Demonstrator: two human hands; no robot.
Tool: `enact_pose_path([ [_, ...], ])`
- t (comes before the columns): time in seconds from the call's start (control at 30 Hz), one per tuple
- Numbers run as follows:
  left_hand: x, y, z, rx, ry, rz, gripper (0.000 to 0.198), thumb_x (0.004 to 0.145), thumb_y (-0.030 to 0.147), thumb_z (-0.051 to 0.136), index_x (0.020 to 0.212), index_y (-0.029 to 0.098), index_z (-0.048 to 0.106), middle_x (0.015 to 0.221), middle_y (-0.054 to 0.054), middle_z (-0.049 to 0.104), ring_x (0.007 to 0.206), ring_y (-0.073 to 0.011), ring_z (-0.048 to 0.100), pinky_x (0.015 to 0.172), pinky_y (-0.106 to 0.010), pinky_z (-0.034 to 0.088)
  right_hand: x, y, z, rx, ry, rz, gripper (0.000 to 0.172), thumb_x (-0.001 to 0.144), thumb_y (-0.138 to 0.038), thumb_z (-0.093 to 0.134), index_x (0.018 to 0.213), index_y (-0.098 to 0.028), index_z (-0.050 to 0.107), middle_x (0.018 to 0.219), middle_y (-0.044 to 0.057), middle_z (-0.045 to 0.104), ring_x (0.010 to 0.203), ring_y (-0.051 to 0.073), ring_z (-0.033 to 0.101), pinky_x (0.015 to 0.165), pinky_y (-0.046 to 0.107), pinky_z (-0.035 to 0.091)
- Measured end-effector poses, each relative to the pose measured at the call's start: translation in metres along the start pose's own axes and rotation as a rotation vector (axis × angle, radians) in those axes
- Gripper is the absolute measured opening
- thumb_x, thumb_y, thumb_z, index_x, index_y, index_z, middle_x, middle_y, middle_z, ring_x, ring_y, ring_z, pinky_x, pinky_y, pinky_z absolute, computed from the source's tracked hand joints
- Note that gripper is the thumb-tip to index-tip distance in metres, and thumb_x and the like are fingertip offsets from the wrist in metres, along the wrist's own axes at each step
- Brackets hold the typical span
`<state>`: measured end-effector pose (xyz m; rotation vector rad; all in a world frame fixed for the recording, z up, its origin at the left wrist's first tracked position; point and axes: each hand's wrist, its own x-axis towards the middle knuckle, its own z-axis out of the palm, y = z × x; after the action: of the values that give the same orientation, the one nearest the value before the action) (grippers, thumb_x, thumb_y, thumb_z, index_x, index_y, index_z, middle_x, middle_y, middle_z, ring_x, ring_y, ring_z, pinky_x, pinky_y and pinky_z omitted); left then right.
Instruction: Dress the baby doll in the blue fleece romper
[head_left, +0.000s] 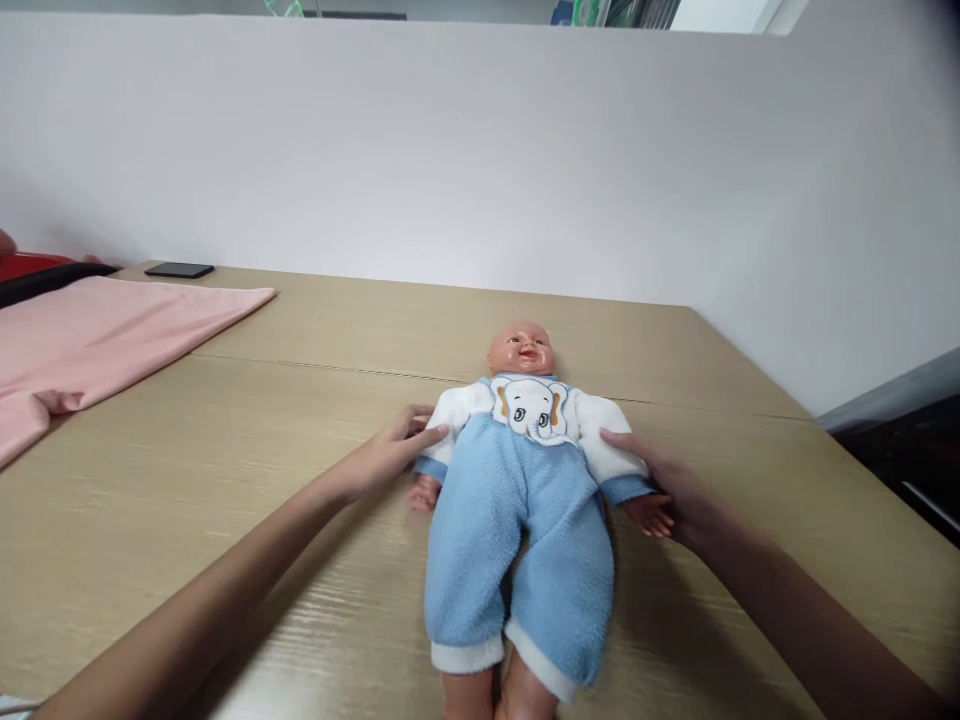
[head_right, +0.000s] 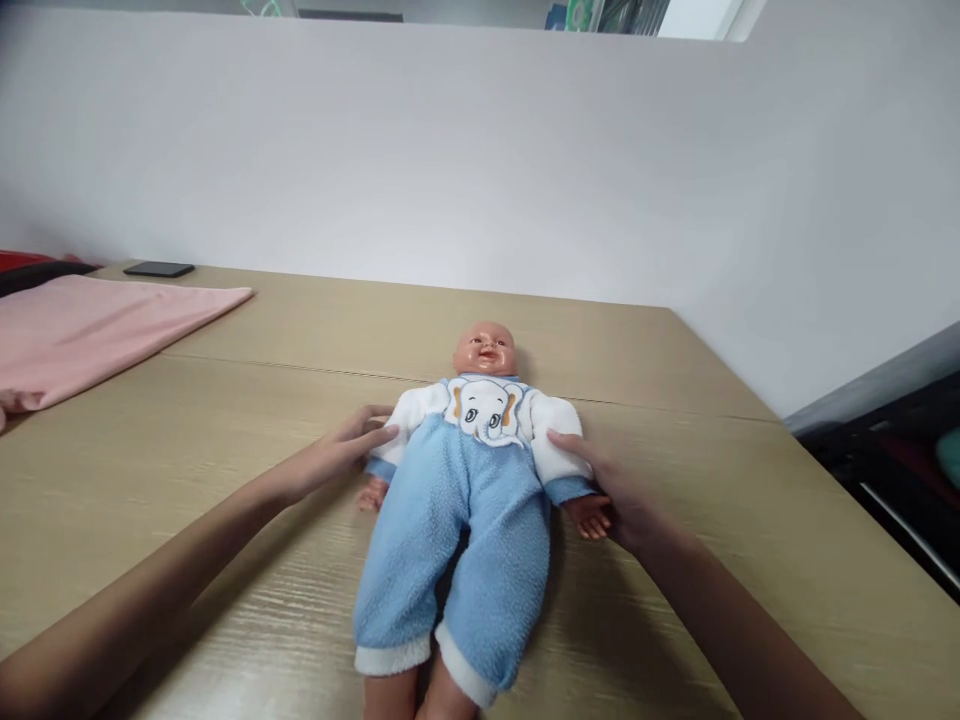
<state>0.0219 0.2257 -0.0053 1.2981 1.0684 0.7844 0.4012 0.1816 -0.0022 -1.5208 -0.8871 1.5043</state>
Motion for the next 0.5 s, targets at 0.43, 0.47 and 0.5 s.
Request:
enact_pose_path([
  [0.43, -0.079, 0.0, 0.096, -0.242, 0.05, -0.154, 0.101, 0.091, 0.066, 0.084, 0.164, 0.019, 0.031, 0.17, -0.024, 0.049, 0.161, -0.0431, 0.047, 0.131, -0.056, 0.046, -0.031, 0.001, 0.02, 0.038, -0.154, -0.002, 0.053, 0.071, -0.05, 0.1, 0.109, -0.021, 0.078, 0.097, 0.007, 0.086, 0.088, 0.024, 0.083, 0.082, 0.029, 0.072],
  [0.47, -0.095, -0.008, 0.103, -0.27, 0.064, -0.161, 0.104, 0.091, 0.067, 0.084, 0.165, 0.019, 0.029, 0.168, -0.025, 0.051, 0.159, -0.0433, 0.049, 0.13, -0.056, 0.047, -0.036, 0.003, 0.015, -0.007, -0.163, 0.003, 0.054, 0.072, -0.054, 0.099, 0.108, -0.02, 0.077, 0.087, 0.005, 0.084, 0.076, 0.022, 0.08, 0.071, 0.027, 0.07],
  [0.5, -0.112, -0.017, 0.11, -0.267, 0.065, -0.177, 0.105, 0.091, 0.07, 0.083, 0.166, 0.02, 0.029, 0.167, -0.025, 0.053, 0.157, -0.0435, 0.053, 0.128, -0.057, 0.049, -0.042, 0.005, 0.01, -0.064, -0.175, 0.02, 0.055, 0.073, -0.059, 0.097, 0.105, -0.019, 0.076, 0.073, 0.003, 0.078, 0.06, 0.019, 0.073, 0.056, 0.024, 0.065],
])
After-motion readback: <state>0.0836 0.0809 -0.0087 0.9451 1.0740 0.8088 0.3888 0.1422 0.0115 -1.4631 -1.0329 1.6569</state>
